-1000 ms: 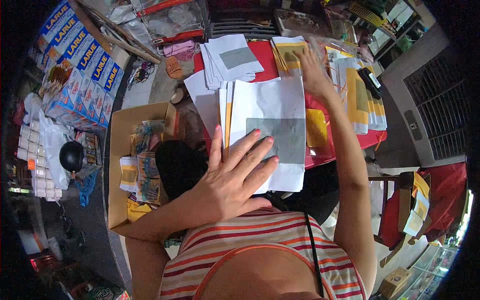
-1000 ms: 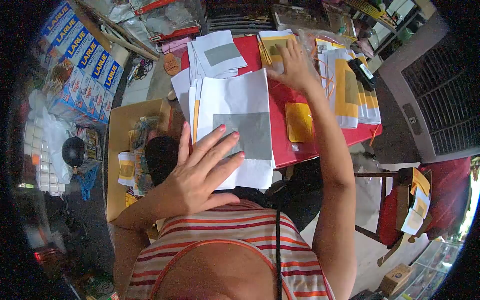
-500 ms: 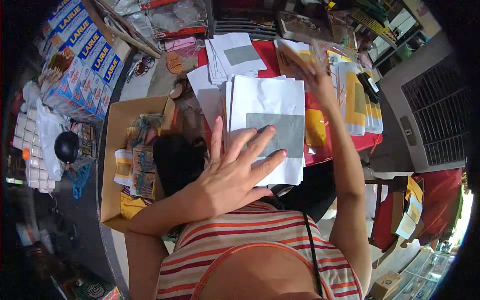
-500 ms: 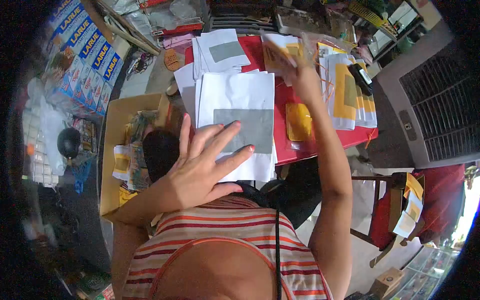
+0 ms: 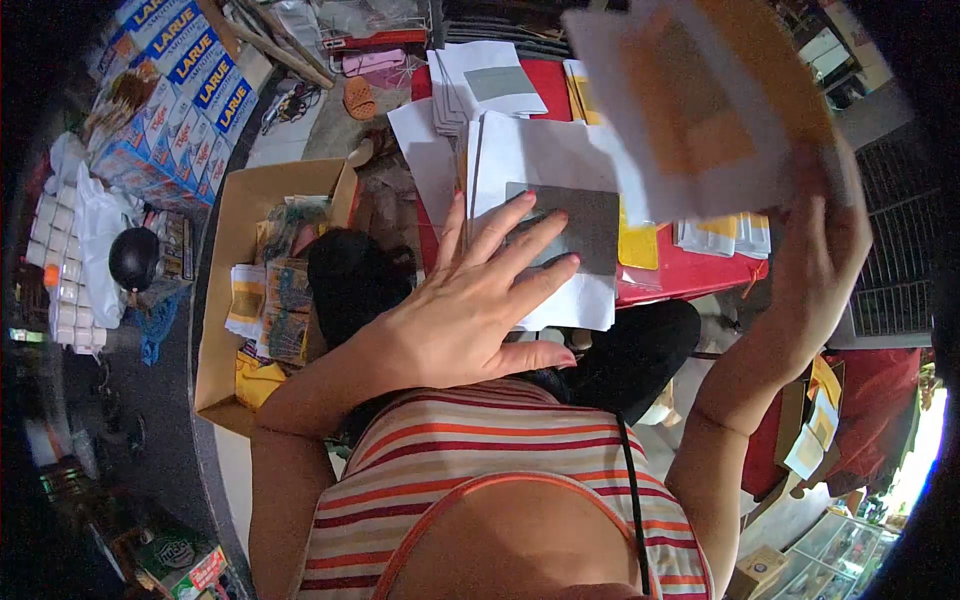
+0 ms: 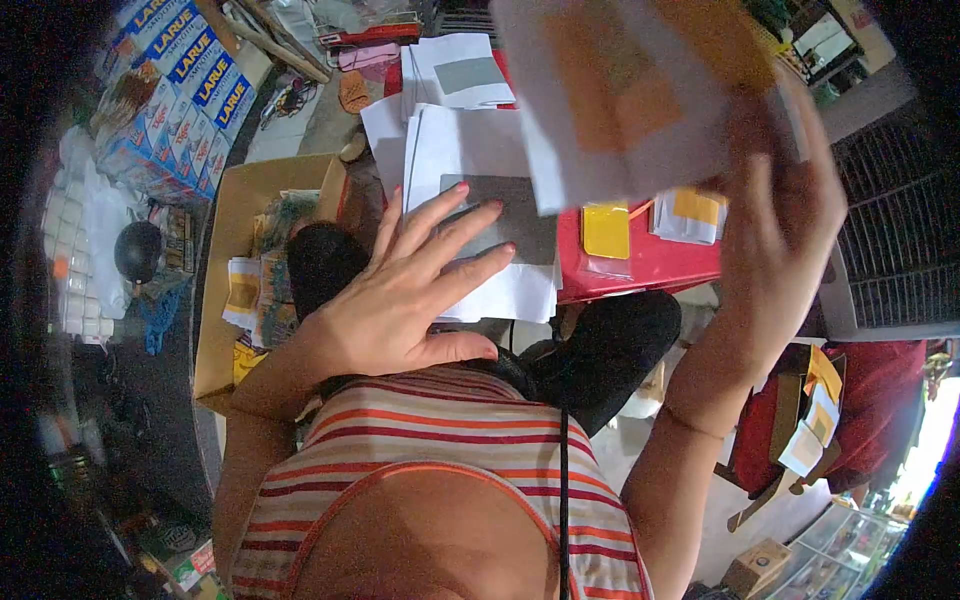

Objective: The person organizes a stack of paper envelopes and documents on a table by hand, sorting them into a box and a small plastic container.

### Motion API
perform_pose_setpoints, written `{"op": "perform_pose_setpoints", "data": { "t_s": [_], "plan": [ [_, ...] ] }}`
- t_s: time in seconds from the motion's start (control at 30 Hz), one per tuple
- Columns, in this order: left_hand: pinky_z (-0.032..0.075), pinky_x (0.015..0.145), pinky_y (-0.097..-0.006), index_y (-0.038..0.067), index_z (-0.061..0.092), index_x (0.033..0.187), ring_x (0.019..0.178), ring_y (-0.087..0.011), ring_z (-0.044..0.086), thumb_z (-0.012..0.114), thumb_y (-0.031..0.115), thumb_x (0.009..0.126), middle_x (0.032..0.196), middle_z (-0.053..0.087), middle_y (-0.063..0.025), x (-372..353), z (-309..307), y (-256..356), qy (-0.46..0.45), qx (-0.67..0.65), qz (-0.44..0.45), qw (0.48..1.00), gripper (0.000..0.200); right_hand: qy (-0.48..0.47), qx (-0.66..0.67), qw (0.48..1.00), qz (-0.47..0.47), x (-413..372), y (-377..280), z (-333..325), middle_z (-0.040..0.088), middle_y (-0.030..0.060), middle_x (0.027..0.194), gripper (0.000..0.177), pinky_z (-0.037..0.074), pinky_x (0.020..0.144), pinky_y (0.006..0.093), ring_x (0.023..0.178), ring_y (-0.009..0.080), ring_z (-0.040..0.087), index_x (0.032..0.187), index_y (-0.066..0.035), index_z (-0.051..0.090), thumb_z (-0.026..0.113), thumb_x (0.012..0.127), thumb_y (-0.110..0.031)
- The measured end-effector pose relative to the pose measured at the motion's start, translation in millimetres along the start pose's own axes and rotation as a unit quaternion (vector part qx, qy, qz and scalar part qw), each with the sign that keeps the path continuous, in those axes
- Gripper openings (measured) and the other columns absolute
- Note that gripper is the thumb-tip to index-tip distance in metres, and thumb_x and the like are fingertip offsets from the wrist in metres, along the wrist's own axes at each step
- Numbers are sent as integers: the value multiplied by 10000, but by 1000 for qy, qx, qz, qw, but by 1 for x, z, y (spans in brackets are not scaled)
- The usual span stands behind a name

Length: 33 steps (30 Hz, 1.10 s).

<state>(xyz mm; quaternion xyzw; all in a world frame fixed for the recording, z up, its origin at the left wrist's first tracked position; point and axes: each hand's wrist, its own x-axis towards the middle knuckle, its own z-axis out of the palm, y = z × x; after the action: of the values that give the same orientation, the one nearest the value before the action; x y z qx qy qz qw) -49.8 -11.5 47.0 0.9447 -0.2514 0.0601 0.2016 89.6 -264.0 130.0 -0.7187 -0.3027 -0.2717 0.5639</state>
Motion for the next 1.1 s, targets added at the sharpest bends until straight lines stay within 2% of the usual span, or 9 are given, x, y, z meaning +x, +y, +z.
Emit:
{"op": "perform_pose_setpoints", "data": {
  "t_s": [0.13, 0.17, 0.23, 0.27, 0.43, 0.57, 0.8, 0.97, 1.1],
  "plan": [
    [170, 1127, -630, -56, 442, 1348, 1414, -423, 226, 555, 484, 947, 1480, 313, -240, 0, 4, -8, 88, -99, 3, 991, 682, -145, -215, 966, -6, -42, -35, 32, 679, 241, 1023, 354, 521, 800, 342, 891, 306, 697, 1253, 18, 577, 581, 900, 43],
    [232, 1134, -527, -67, 360, 1365, 1377, -438, 295, 549, 424, 974, 1434, 335, -277, 0, 6, -11, 128, -126, 13, 984, 655, -199, -216, 949, 111, -46, -57, 42, 636, 278, 1049, 413, 522, 791, 374, 918, 393, 675, 1272, -2, 561, 599, 866, 58],
    [247, 1130, -493, -62, 322, 1379, 1364, -434, 316, 544, 413, 981, 1412, 343, -292, -3, 11, -9, 177, -188, -20, 966, 658, -272, -222, 936, 1, -61, -49, 50, 596, 264, 1234, 627, 525, 866, 440, 1084, 404, 628, 1334, -8, 503, 650, 728, 66],
    [262, 1127, -459, -57, 284, 1393, 1350, -430, 337, 538, 403, 987, 1390, 352, -307, -4, 14, -9, 223, -247, -52, 941, 664, -311, -259, 910, -89, -64, -46, 52, 551, 246, 1321, 678, 538, 857, 440, 1074, 403, 617, 1334, -8, 500, 693, 684, 15],
    [243, 1139, -430, -69, 177, 1462, 1373, -371, 324, 511, 343, 1009, 1441, 322, -289, 2, 16, -9, 276, -394, -69, 874, 698, -428, -278, 856, -84, -78, -50, 68, 377, 203, 1484, 721, 406, 951, 488, 1200, 406, 448, 1260, -56, 564, 700, 758, -556],
    [198, 1167, -428, -67, 132, 1507, 1430, -375, 248, 473, 222, 1021, 1535, 225, -275, 4, 13, -23, 272, -319, -94, 903, 660, -410, -287, 860, -102, -71, -37, 64, 210, 274, 1560, 744, 296, 1085, 544, 1392, 493, 266, 1240, -37, 552, 657, 794, -623],
    [150, 1190, -441, -66, 141, 1514, 1470, -383, 171, 477, 72, 978, 1573, 152, -279, -1, 13, -19, 246, -268, -94, 927, 647, -267, 24, 958, 107, -85, 11, 75, 75, 355, 1562, 893, 181, 1167, 499, 1472, 460, 108, 1407, 82, 352, 601, 872, -589],
    [174, 1190, -450, -58, 293, 1456, 1452, -398, 223, 506, 70, 957, 1553, 204, -289, 2, 1, -51, 271, -141, -149, 940, 558, -332, -115, 934, 63, -85, -2, 75, 171, 316, 1563, 557, 195, 1163, 495, 1470, 467, 119, 1290, -26, 570, 730, 852, -332],
    [217, 1186, -444, -23, 358, 1438, 1438, -355, 282, 551, 93, 938, 1548, 283, -220, 53, 5, -167, 264, 70, -114, 955, 549, -340, -156, 926, 59, -88, -5, 76, 200, 289, 1567, 495, 220, 1151, 507, 1464, 464, 153, 1230, -10, 599, 729, 846, -294]
  ]
}}
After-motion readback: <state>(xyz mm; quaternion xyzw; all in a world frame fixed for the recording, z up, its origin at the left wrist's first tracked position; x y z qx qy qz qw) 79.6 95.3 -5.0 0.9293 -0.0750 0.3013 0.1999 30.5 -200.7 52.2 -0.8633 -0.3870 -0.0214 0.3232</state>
